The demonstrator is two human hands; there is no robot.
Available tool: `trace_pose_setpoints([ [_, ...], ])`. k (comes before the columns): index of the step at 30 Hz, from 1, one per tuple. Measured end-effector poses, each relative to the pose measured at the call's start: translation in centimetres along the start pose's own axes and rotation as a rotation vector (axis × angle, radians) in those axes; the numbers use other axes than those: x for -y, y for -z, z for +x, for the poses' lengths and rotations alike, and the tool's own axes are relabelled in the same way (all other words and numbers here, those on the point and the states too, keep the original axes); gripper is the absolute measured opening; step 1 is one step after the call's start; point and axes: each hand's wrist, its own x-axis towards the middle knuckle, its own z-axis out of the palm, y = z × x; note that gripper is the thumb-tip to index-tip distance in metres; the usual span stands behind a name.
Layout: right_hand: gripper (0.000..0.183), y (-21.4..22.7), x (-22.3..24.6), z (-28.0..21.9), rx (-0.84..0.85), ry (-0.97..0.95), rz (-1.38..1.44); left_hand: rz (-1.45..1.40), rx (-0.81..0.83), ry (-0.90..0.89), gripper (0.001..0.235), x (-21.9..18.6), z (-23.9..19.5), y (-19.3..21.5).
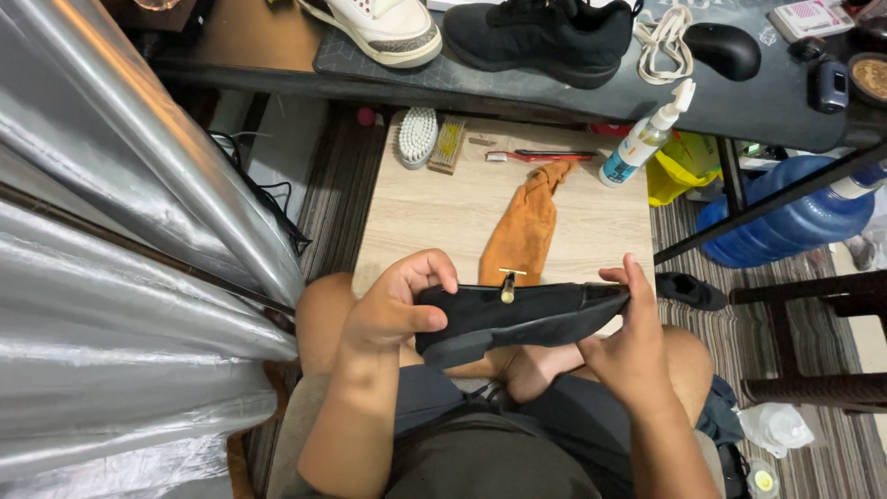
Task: The person wipes a black loafer with a brown cloth, turning the shoe to clean the sides, heel, and sole. They then rub the shoe with their bare hands to buff the surface and inspect the shoe from multiple angles.
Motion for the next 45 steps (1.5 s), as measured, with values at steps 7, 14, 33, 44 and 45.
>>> trace_pose_setpoints([
  [7, 0.118, 0.7, -0.2, -0.2, 0.143, -0.177, 0.336, 0.160, -0.100, 0.012, 0.039, -0.8, 0.5, -0.7],
  [14, 0.073, -1.4, -4.1, -1.7, 0.014, -0.338, 1.348, 0.478, -0.090, -0.026, 0.052, -2.0, 0.9, -1.6],
  [33, 0.056, -0.9, -0.2, 0.3, -0.269, -0.489, 1.358, 0.779, -0.649, -0.101, 0.009, 2.0, 2.0, -1.0],
  [44, 0.077, 1.0, 1.9, 2.1, -0.141, -0.205, 1.301, 0.082, -0.472, -0.111, 0.058, 5.3, 1.0, -1.7],
  [45, 0.077, 1.1, 1.3, 1.8, -0.147, -0.206, 1.298, 0.081, -0.468, -0.105, 0.058, 4.8, 0.7, -1.3],
])
